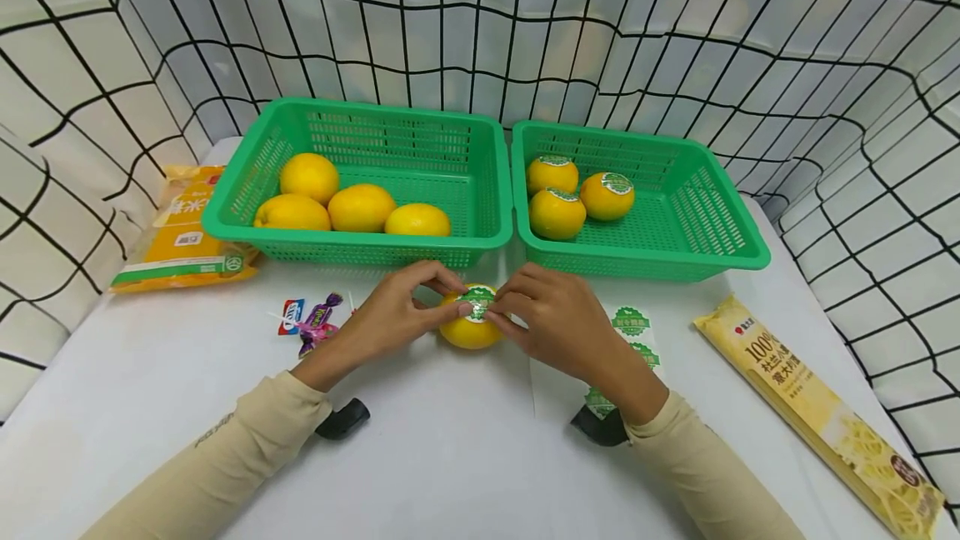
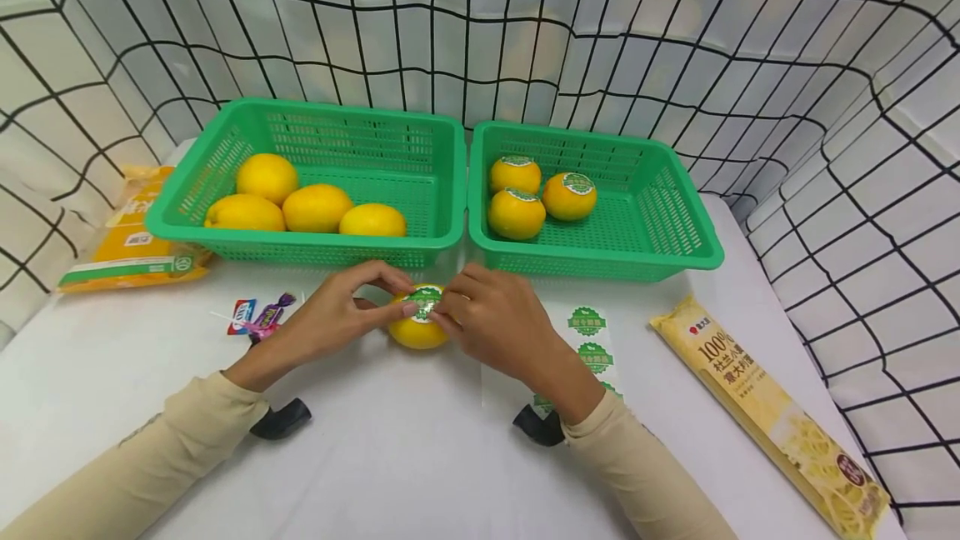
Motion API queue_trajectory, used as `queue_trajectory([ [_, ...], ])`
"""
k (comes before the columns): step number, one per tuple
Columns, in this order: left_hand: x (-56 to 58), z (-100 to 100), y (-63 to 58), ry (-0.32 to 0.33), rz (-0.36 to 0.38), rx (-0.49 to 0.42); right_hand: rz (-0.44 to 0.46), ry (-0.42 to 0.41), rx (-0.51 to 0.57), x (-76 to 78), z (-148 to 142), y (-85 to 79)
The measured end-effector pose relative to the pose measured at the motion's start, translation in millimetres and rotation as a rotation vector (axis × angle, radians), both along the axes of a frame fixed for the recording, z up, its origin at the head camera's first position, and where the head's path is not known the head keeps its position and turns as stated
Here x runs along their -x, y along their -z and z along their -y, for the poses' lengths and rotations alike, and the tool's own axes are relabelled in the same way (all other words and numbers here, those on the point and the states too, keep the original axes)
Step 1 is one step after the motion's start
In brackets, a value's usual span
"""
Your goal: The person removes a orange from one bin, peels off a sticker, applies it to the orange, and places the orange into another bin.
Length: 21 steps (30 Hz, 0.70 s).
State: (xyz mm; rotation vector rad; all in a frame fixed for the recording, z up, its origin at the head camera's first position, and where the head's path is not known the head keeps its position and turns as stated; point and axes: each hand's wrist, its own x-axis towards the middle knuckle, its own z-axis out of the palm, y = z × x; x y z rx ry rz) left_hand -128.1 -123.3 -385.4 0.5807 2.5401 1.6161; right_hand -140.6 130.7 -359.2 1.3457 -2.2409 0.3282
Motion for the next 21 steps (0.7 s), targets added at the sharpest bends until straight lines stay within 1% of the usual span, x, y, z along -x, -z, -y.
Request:
queue_trajectory([
  [3, -0.4, 0, -0.5, -0.018, 0.001, -0.006, -0.066, 0.034, -0.028, -5.5, 3, -1.5],
  [8, -0.8, 0, -0.3, -0.026, 0.014, -0.031, -0.131, 0.086, -0.087, -16.3, 7, -5.1],
  [11, -1.5, 0, 0.6, -0.03, 0.044, -0.046, -0.174, 0.113, -0.145, -22.5, 9, -7.8],
  [13, -2.2, 1, 1.1, -0.037, 0.077, -0.056, -0.193, 0.13, -0.168, -24.3, 11, -8.0],
  [16, -2.5, 2, 1.6, -0.037, 0.141, -0.079, -0.152, 0.165, -0.122, -22.4, 12, -5.5],
  [19, -2.2, 3, 1.6, -0.025, 0.231, -0.11, -0.049, 0.173, -0.033, -16.5, 13, 0.6],
  [21, -1.7, 4, 1.1, -0.019, 0.28, -0.119, 0.007, 0.156, 0.012, -12.6, 14, 4.9],
])
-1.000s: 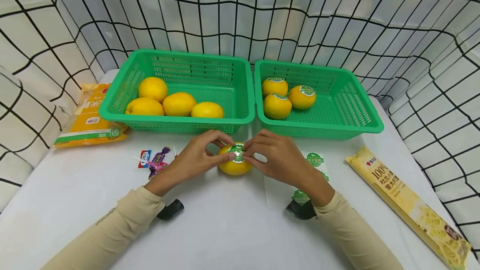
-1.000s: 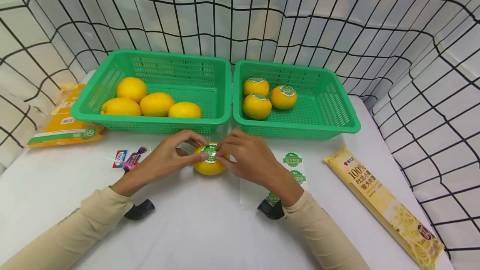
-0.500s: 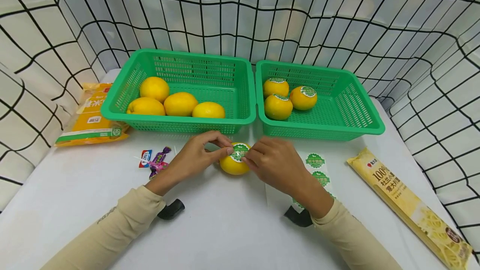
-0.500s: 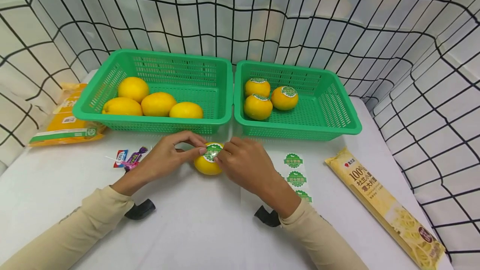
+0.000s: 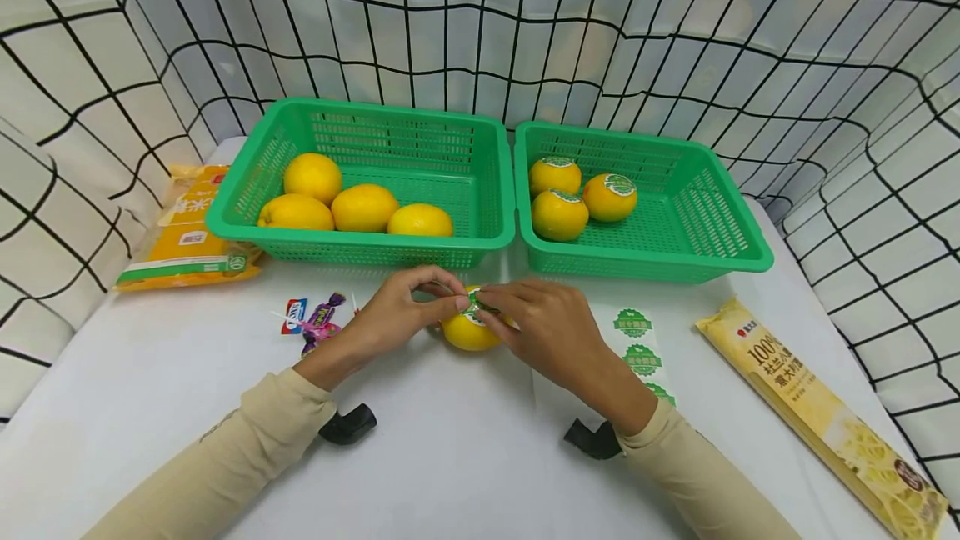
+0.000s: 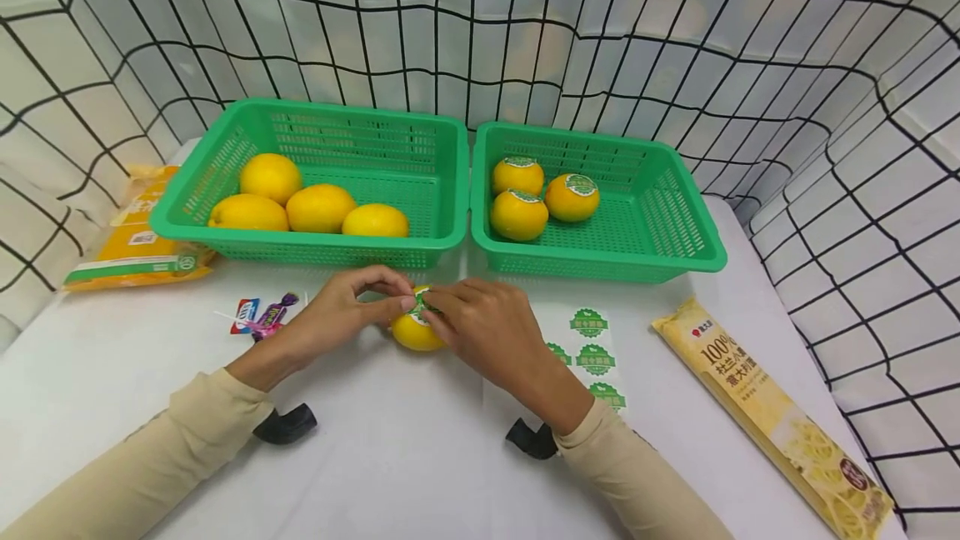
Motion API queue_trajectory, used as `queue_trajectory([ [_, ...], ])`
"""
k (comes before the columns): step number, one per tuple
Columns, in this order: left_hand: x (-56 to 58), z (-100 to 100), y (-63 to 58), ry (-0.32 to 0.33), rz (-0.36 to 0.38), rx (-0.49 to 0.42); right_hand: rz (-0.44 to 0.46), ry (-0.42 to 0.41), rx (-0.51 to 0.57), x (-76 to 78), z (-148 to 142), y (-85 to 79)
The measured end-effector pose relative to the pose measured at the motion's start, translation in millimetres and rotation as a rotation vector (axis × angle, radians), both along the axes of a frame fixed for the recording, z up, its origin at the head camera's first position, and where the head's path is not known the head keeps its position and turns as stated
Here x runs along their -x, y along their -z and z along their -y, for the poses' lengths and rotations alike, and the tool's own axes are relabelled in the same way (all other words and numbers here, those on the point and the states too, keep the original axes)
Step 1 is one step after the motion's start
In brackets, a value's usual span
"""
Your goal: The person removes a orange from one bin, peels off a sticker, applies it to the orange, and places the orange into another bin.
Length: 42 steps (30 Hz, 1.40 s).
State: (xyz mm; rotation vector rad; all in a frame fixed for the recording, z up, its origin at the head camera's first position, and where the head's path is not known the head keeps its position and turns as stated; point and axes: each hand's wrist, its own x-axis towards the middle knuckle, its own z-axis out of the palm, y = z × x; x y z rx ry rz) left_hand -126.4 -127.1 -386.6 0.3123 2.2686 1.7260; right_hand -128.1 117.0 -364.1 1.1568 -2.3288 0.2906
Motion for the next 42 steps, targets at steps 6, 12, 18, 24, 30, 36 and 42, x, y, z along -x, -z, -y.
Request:
queue_trajectory([
  [6, 2.3, 1, -1.8, 0.011, 0.041, -0.009, 0.029, -0.046, 0.054, 6.0, -1, 5.1],
  [12, 3.6, 0, -2.8, 0.039, 0.024, -0.023, 0.079, -0.036, 0.111, 7.5, -4, 2.5],
  [18, 4.4, -2, -4.4, 0.088, -0.019, 0.048, -0.019, -0.019, 0.103, 2.3, -7, -2.2],
  [24, 3.2, -2, -3.0, 0.069, -0.037, 0.063, -0.107, 0.039, 0.016, -8.1, -2, -3.5],
  [30, 2.9, 1, 0.6, 0.065, -0.01, 0.029, -0.055, 0.054, 0.024, -7.7, 1, -1.7],
  [36, 4.0, 2, 1.9, 0.065, 0.01, -0.001, -0.037, 0.065, 0.032, -5.4, 2, -1.6],
  [42, 3.5, -1, 4.7, 0.032, 0.056, -0.045, -0.096, 0.052, -0.015, -11.9, 3, -2.0],
])
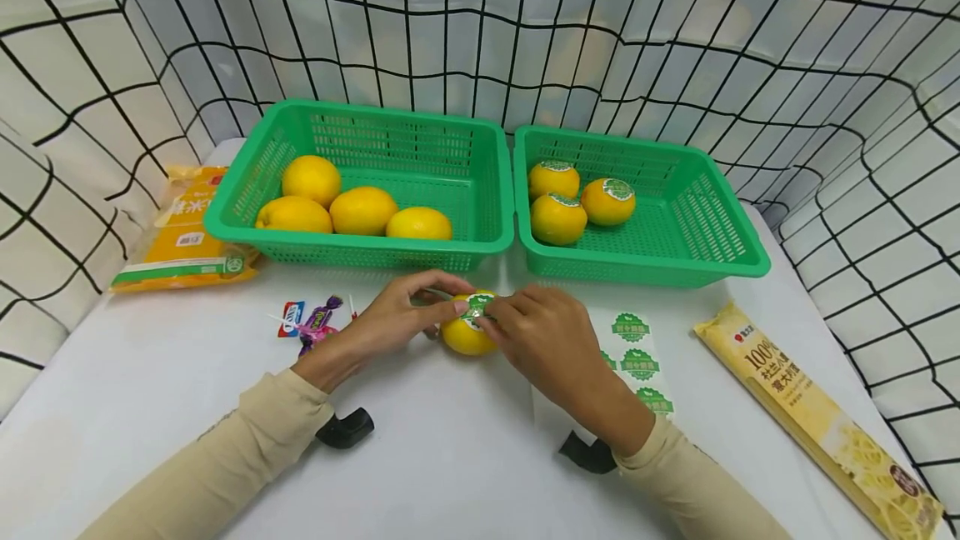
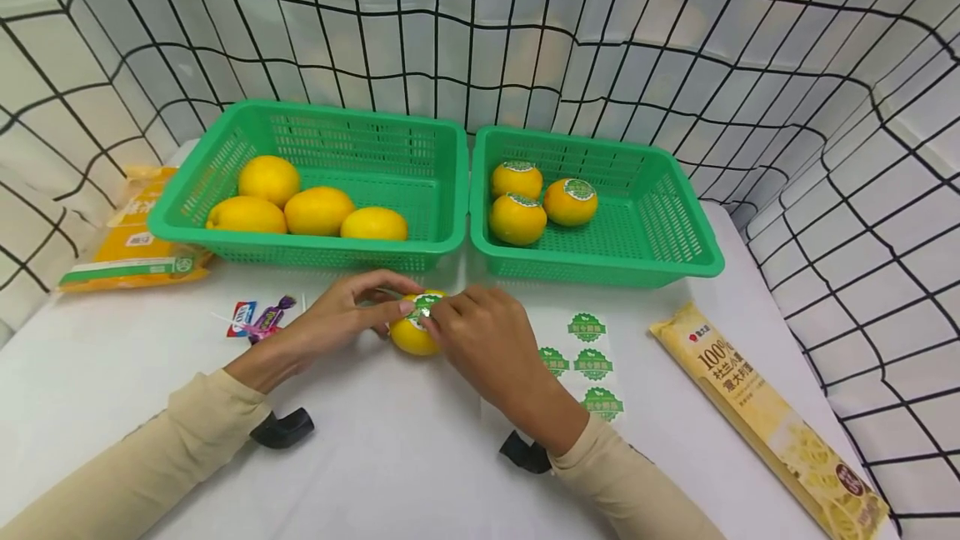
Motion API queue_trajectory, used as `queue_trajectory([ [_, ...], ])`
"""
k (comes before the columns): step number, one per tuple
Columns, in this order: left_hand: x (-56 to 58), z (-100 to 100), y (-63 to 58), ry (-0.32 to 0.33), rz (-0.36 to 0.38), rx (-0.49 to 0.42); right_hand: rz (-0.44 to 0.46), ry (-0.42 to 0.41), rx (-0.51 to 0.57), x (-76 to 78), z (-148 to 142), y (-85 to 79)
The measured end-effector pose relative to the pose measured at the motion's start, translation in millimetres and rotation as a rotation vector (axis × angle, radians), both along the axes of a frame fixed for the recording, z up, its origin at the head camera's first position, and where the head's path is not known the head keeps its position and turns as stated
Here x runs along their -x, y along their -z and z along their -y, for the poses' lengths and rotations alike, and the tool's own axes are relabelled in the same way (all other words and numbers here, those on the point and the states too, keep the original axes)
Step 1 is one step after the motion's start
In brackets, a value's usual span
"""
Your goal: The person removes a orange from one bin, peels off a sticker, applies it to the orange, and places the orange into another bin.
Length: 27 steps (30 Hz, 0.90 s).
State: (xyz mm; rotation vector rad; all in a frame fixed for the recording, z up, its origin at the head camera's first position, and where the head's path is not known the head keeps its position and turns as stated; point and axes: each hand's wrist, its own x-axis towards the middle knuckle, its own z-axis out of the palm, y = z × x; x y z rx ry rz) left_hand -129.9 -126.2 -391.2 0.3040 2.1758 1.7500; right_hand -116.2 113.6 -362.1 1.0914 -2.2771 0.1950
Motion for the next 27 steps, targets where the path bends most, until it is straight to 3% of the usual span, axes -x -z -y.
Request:
queue_trajectory([
  [3, 0.0, 0, 2.7, -0.027, 0.036, -0.01, 0.006, 0.0, -0.012, -0.4, 2, 1.3],
  [6, 1.0, 2, 4.8, -0.052, 0.063, -0.017, 0.085, 0.019, -0.005, 3.2, 2, 2.6],
  [14, 3.9, 3, 6.0, -0.033, 0.085, -0.058, 0.543, 0.036, 0.067, 20.2, -4, 13.4],
  [19, 4.4, 2, 8.1, -0.024, 0.081, -0.052, 0.788, -0.031, 0.124, 25.1, -6, 21.5],
  [23, 4.1, 0, 9.1, 0.002, 0.106, -0.066, 0.86, -0.08, 0.125, 27.1, -8, 22.5],
  [27, 4.4, -9, 11.9, 0.023, 0.184, -0.195, 0.91, -0.066, 0.078, 27.8, -22, 1.9],
])
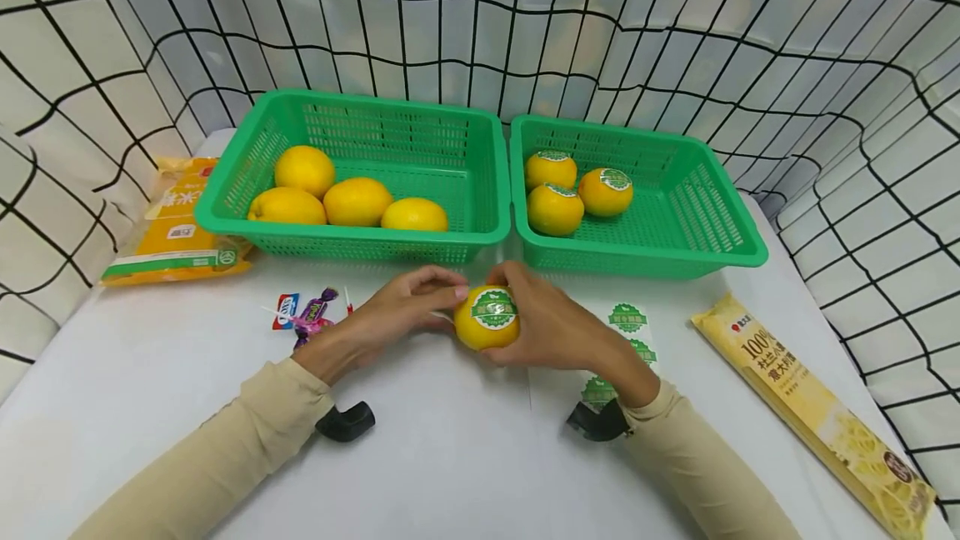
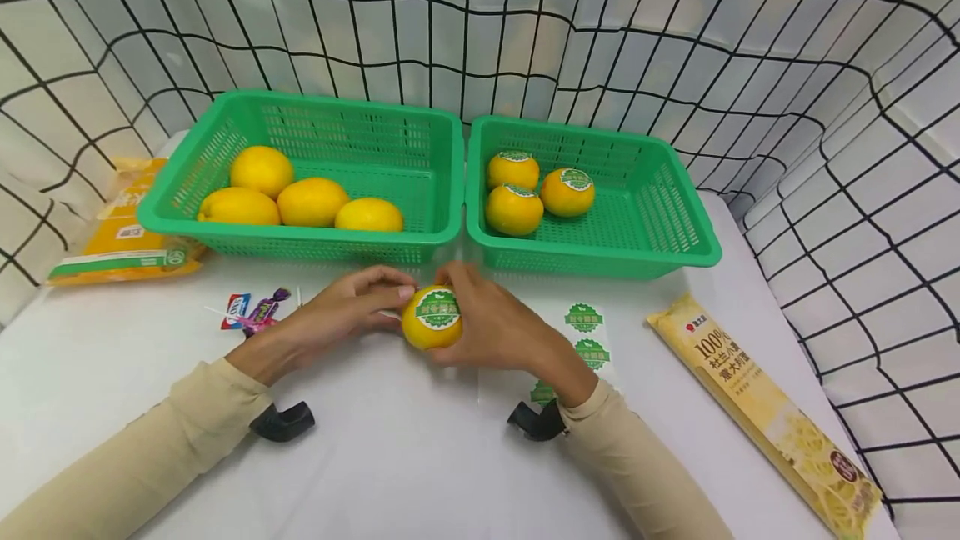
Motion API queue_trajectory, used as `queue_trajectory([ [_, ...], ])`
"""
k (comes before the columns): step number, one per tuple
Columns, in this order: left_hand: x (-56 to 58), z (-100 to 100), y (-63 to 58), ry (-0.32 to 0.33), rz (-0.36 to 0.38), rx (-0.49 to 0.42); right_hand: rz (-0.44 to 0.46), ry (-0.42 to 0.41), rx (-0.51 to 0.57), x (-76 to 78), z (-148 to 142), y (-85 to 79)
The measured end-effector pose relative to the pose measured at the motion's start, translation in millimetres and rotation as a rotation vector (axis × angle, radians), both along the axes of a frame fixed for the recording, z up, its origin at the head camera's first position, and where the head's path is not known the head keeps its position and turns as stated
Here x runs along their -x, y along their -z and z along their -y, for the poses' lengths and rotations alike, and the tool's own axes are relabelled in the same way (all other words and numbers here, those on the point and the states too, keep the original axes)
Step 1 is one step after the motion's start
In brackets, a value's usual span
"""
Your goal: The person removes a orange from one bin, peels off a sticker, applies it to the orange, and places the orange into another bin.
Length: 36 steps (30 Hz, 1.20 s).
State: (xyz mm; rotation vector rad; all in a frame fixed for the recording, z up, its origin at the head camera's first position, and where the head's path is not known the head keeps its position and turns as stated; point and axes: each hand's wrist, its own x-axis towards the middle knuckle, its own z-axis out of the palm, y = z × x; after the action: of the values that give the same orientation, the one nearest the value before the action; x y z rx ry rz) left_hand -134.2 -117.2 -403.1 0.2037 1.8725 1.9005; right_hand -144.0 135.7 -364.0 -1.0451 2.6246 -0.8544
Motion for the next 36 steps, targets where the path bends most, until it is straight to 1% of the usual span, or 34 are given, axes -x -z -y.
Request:
queue_trajectory([
  [3, 2.2, -14, -2.0, 0.009, 0.052, -0.099, 0.028, 0.019, -0.015, -0.3, -19, -31.0],
  [5, 4.3, -27, -2.7, 0.023, 0.068, -0.139, 0.024, 0.059, -0.016, -2.4, -35, -51.4],
  [7, 9.2, -44, -4.0, 0.037, 0.075, -0.167, 0.01, 0.126, -0.007, -4.0, -53, -68.9],
  [9, 16.5, -63, -6.1, 0.045, 0.082, -0.207, -0.025, 0.203, 0.001, -4.0, -71, -82.7],
  [10, 20.2, -72, -7.3, 0.048, 0.086, -0.23, -0.05, 0.241, 0.009, -3.2, -80, -87.7],
  [12, 26.7, -92, -8.6, 0.032, 0.105, -0.284, -0.088, 0.316, 0.026, -0.5, -97, -94.7],
  [15, 32.2, -117, -8.5, -0.025, 0.145, -0.395, -0.147, 0.399, 0.036, 4.2, -118, -100.0],
  [17, 34.1, -129, -6.7, -0.086, 0.17, -0.481, -0.173, 0.442, 0.034, 6.2, -129, -102.0],
  [20, 35.7, -141, -5.1, -0.16, 0.206, -0.61, -0.21, 0.469, 0.038, 7.6, -140, -104.9],
  [23, 35.8, -144, -4.0, -0.21, 0.223, -0.696, -0.227, 0.471, 0.056, 8.9, -143, -106.6],
  [26, 35.8, -143, -3.5, -0.237, 0.208, -0.738, -0.23, 0.476, 0.063, 10.7, -143, -106.3],
  [30, 36.1, -141, -2.9, -0.257, 0.186, -0.758, -0.224, 0.495, 0.067, 13.8, -142, -103.2],
  [33, 36.6, -139, -2.3, -0.252, 0.181, -0.74, -0.217, 0.496, 0.066, 20.5, -145, -97.9],
  [36, 38.2, -138, -1.9, -0.228, 0.179, -0.713, -0.214, 0.482, 0.057, 32.3, -149, -92.1],
])
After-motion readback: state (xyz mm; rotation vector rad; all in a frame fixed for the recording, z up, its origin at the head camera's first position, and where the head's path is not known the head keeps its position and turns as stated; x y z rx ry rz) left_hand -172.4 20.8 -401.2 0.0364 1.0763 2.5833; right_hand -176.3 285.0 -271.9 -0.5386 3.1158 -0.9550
